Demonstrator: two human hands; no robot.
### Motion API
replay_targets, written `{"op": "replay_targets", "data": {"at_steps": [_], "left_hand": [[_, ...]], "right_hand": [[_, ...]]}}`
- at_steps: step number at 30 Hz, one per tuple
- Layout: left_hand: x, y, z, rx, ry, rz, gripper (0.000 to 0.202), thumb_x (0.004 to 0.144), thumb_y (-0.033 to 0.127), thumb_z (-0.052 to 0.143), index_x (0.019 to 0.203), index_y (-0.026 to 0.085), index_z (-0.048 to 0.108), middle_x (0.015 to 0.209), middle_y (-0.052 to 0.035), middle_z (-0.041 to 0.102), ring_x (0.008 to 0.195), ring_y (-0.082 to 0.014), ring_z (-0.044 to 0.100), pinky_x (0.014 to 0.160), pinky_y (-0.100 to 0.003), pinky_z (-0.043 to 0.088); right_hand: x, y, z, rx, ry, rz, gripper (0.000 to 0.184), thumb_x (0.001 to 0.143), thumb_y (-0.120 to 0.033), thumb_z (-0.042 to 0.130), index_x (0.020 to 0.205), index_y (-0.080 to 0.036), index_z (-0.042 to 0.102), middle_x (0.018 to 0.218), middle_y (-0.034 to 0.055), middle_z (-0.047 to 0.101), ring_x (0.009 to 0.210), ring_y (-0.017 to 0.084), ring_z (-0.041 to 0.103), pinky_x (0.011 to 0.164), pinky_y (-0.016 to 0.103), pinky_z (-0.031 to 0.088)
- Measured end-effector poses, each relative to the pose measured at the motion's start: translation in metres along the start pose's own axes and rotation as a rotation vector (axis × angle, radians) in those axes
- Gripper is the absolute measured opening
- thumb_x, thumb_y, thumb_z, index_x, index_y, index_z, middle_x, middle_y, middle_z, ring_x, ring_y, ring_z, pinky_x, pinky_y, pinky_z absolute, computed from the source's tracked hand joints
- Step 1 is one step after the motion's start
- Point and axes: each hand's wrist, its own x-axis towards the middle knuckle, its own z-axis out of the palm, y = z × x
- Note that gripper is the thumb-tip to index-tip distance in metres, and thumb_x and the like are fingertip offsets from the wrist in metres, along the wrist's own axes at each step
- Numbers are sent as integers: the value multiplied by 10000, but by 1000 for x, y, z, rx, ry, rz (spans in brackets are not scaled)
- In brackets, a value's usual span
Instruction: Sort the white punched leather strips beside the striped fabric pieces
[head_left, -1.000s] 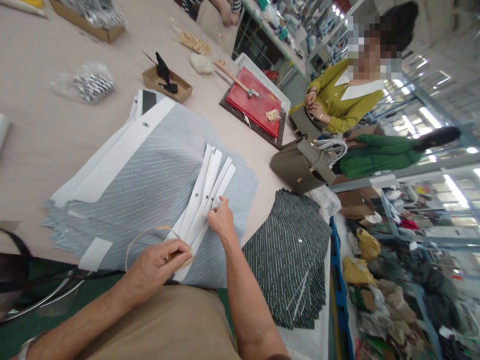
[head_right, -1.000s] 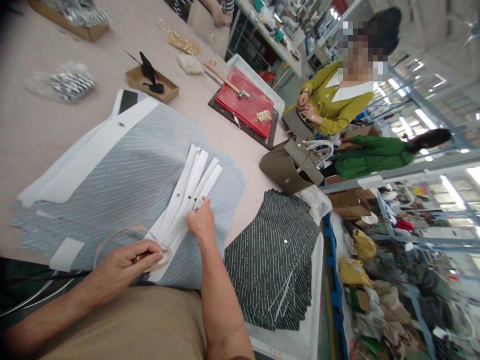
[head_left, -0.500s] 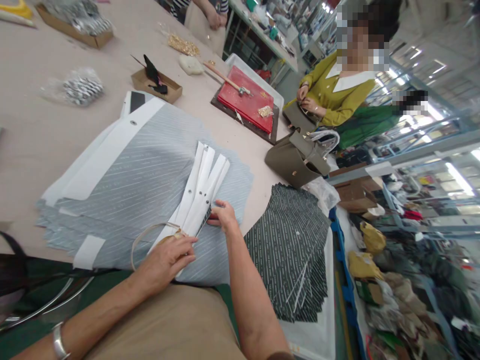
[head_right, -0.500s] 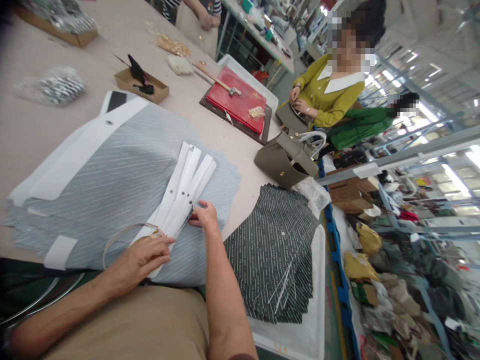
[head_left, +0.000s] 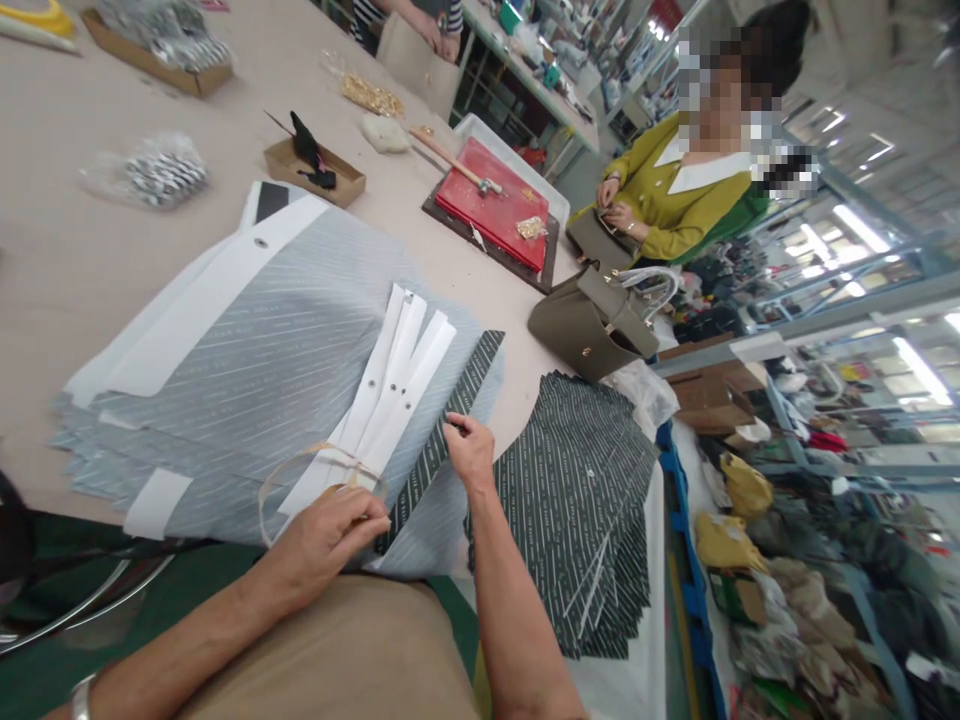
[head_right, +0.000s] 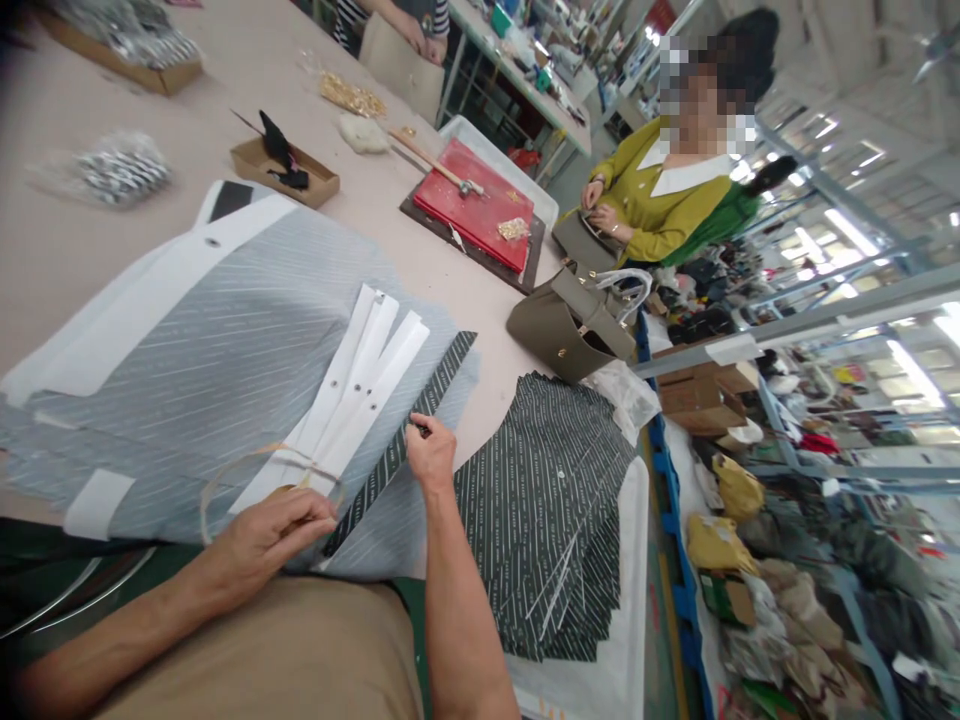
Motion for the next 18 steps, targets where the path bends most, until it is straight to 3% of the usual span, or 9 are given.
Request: {"op": "replay_targets", "data": {"at_steps": [2, 5, 8, 10, 13, 16, 18], "left_hand": [[1, 0, -1, -22, 40, -20, 345, 953, 453, 464, 734, 219, 593, 705, 9, 635, 691, -157, 590, 647, -236, 460], [4, 2, -2, -52, 93, 19, 355, 947, 464, 493, 706, 213, 563, 647, 26, 566, 597, -133, 528, 572, -224, 413], [8, 13, -6, -62, 118, 131, 374, 950, 459, 510, 673, 210, 548, 639, 20, 573, 607, -132, 532, 588, -229, 409], [12, 21, -10, -56, 136, 212, 413, 951, 494, 518, 656, 206, 540, 642, 12, 588, 625, -134, 547, 621, -237, 416], [15, 25, -12, 20, 134, 271, 450, 934, 543, 536, 641, 202, 532, 627, 7, 578, 628, -137, 538, 630, -249, 403], [14, 21, -11, 118, 102, 280, 440, 942, 526, 537, 646, 199, 535, 639, 5, 565, 634, -138, 516, 625, -257, 379], [13, 19, -10, 151, 100, 296, 427, 952, 505, 532, 655, 199, 529, 647, 10, 553, 631, -134, 504, 619, -258, 365]], "right_hand": [[1, 17, -43, -7, 79, -9, 325, 782, -281, 540, 1004, -179, 754, 912, 40, 765, 766, 191, 671, 810, 306, 533], [-6, 50, -128, -143, 194, 6, 339, 777, -292, 506, 988, -192, 753, 976, 53, 764, 879, 218, 685, 890, 345, 515], [-25, 85, -206, -389, 298, 151, 392, 781, -277, 483, 1064, -178, 734, 1008, 93, 754, 941, 256, 685, 924, 392, 499], [-39, 104, -234, -605, 348, 282, 459, 794, -238, 469, 1184, -120, 683, 1088, 166, 719, 1037, 295, 666, 964, 425, 465], [-57, 111, -232, -809, 378, 368, 541, 822, -240, 490, 1315, -31, 569, 1267, 288, 589, 1171, 360, 598, 975, 461, 441], [-67, 87, -189, -793, 393, 196, 519, 853, -273, 508, 1319, -51, 558, 1416, 299, 449, 1287, 380, 498, 1006, 487, 419], [-72, 58, -155, -659, 400, 39, 448, 872, -281, 511, 1259, -73, 603, 1387, 272, 497, 1296, 358, 488, 1033, 494, 407]]}}
